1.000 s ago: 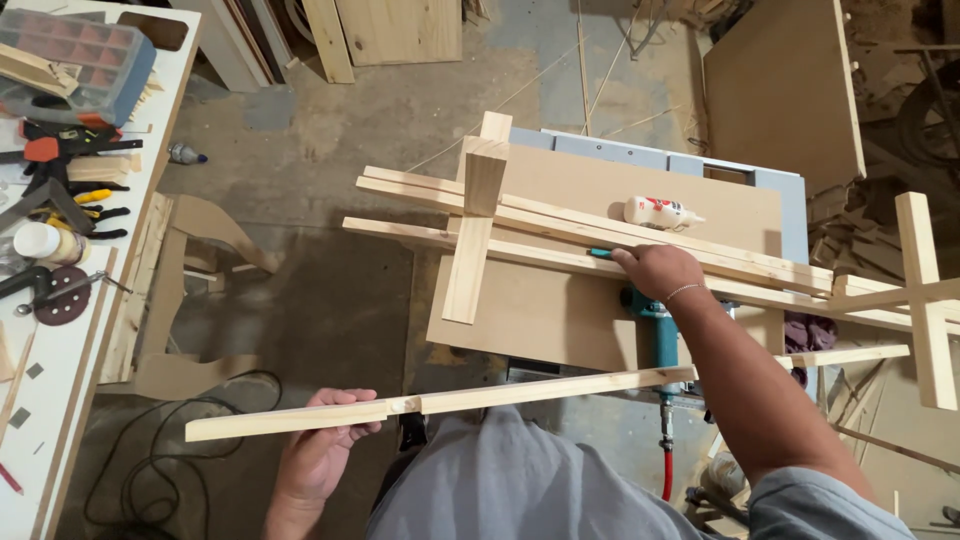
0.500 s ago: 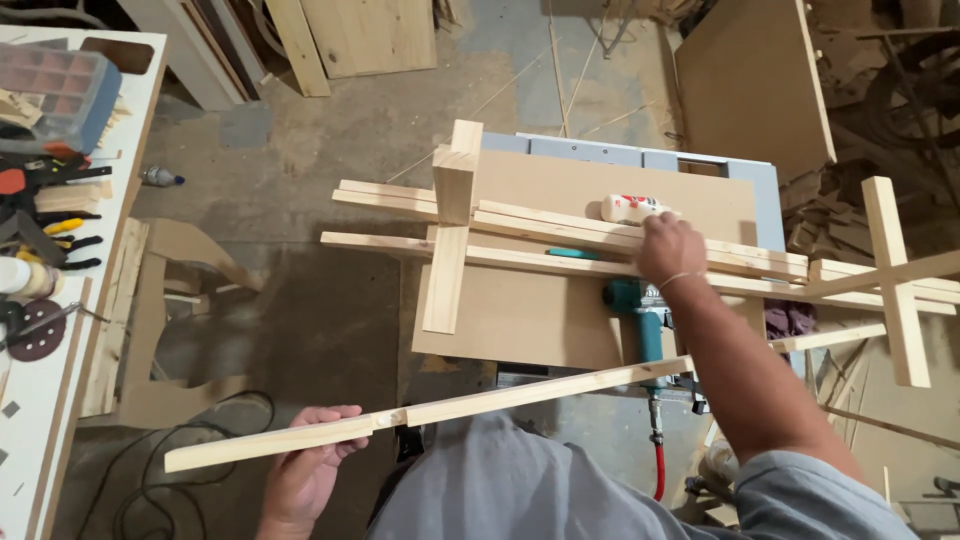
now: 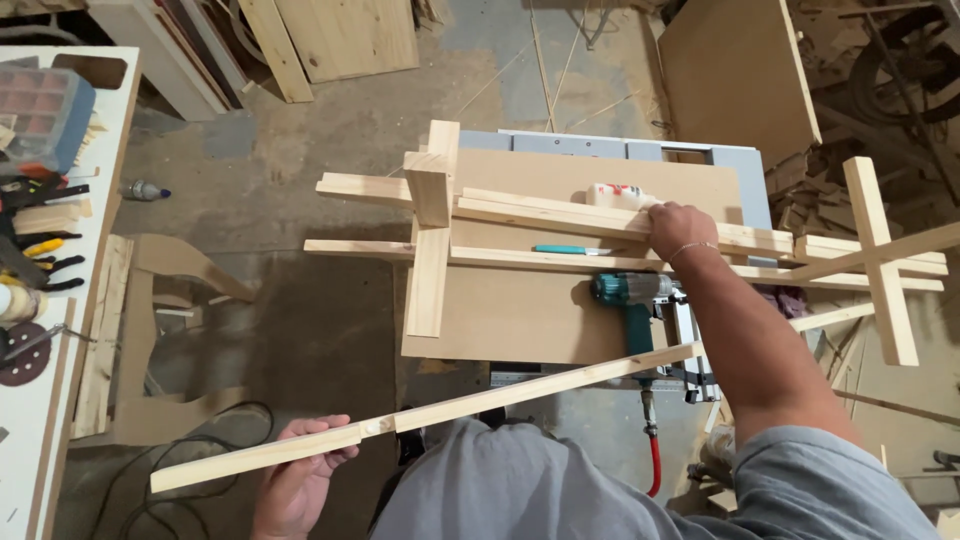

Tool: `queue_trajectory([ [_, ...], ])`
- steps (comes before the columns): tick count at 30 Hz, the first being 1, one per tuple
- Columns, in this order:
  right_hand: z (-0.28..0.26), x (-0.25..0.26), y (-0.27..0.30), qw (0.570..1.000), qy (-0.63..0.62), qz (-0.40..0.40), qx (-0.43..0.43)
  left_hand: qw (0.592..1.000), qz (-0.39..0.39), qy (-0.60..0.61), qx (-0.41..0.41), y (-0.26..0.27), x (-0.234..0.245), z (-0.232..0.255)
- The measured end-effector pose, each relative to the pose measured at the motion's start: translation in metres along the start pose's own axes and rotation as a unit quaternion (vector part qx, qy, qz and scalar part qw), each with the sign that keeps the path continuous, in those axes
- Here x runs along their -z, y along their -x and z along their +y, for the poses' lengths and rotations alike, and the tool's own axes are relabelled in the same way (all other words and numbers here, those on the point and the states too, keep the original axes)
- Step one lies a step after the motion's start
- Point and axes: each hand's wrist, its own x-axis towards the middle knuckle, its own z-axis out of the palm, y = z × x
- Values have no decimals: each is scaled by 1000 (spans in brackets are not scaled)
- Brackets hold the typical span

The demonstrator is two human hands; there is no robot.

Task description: Assembling a wooden frame structure using wood glue and a brad nailer

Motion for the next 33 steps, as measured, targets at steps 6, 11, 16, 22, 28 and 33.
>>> queue_trajectory([
  [6, 7, -10, -23, 1000, 12, 2, -7, 1000, 0, -3, 8, -2, -3, 4],
  [11, -9, 11, -9, 999, 28, -20, -40, 1000, -1, 14, 2, 0, -5, 4],
  [16, -55, 12, -6, 997, -2, -4, 74, 1000, 22, 7, 3, 3, -5, 0],
  [22, -94, 24, -23, 976, 65, -112, 174, 1000, 21, -11, 5, -1, -5, 3],
  [28, -105, 10, -46, 955, 121, -103, 249, 1000, 28, 7, -5, -6, -18, 4],
  [33, -125, -8, -65, 951, 134, -78, 267, 997, 72, -11, -12, -8, -19, -2],
])
